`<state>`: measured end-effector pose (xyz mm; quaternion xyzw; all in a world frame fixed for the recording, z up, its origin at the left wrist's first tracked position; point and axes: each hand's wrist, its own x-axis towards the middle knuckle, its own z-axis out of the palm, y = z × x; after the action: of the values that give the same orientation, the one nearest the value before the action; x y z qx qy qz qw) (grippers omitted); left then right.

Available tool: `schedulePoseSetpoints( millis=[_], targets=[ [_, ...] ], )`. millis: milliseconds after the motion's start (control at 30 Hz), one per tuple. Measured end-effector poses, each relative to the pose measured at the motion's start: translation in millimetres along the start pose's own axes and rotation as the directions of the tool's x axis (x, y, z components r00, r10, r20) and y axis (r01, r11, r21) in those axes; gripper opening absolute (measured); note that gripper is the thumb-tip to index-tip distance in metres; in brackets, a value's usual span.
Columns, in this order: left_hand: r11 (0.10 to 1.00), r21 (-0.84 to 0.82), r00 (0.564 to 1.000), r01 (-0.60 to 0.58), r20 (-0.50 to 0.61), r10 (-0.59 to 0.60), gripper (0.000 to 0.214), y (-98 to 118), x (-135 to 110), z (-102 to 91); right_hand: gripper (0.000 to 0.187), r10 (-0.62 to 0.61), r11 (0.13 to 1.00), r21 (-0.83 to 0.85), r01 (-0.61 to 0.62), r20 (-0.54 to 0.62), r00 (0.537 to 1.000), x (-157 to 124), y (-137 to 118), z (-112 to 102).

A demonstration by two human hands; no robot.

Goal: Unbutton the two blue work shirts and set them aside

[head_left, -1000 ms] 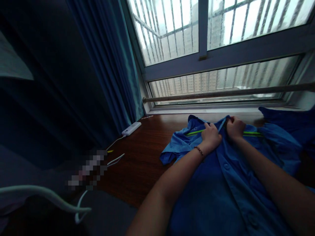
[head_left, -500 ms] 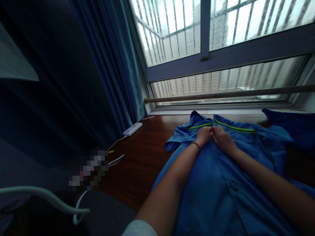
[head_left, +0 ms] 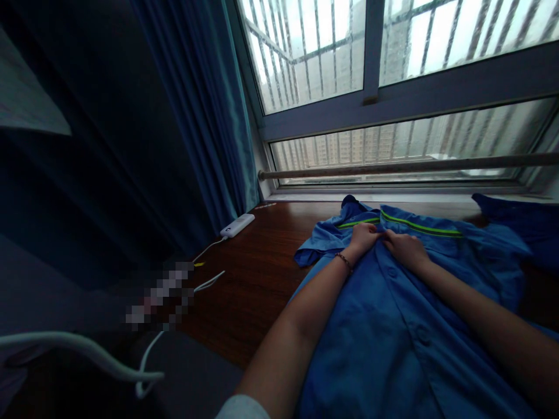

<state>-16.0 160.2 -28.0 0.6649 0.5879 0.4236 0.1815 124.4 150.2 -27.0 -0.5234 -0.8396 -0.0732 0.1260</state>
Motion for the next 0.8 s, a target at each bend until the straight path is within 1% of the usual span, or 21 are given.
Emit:
schedulePoseSetpoints(
  millis=[67,100,167,233,333,433,533,667,800],
  targets=[
    [0.991,-0.123,0.998,0.058,0.043,-0.053,0.016,-5.5,0.3,-1.8,0.029,-0.032,0.999,-0.021,0.033,0.035,0.999,2.9,0.2,0.0],
    [0.979,-0.186,0.995,0.084,0.066,-0.073,0.018,-8.0,0.2,-2.2,0.029,-0.045,0.999,-0.015,0.046,0.027,0.999,3.4,1.0,-0.1],
    [0.948,-0.295,0.990,0.121,0.107,-0.093,0.023,-12.2,0.3,-1.9,0.027,-0.077,0.997,0.019,0.078,-0.031,0.997,2.3,3.5,-0.7],
    [0.913,-0.384,0.986,0.135,0.142,-0.086,0.026,-14.8,0.6,-0.9,0.025,-0.114,0.992,0.044,0.119,-0.090,0.989,-0.9,6.1,-2.3],
    [0.862,-0.484,0.982,0.147,0.176,-0.069,0.027,-14.3,0.7,-0.4,0.030,-0.136,0.990,0.022,0.140,-0.116,0.984,-6.3,7.4,-6.3],
    [0.824,-0.535,0.977,0.186,0.186,-0.100,0.027,-9.7,-0.6,-2.4,0.036,-0.131,0.991,-0.003,0.132,-0.140,0.981,-9.7,5.0,-11.0],
    [0.812,-0.547,0.977,0.203,0.166,-0.132,0.026,-6.9,-1.3,-3.8,0.036,-0.127,0.991,0.019,0.131,-0.145,0.981,-10.8,2.4,-15.2],
    [0.823,-0.545,0.987,0.159,0.117,-0.114,0.026,-10.9,0.6,-0.1,0.034,-0.121,0.989,0.071,0.133,-0.147,0.982,-10.1,1.9,-19.1],
    [0.825,-0.551,0.991,0.127,0.115,-0.075,0.023,-15.9,2.5,4.8,0.031,-0.086,0.988,0.115,0.101,-0.130,0.988,-8.2,2.2,-21.4]
  ],
)
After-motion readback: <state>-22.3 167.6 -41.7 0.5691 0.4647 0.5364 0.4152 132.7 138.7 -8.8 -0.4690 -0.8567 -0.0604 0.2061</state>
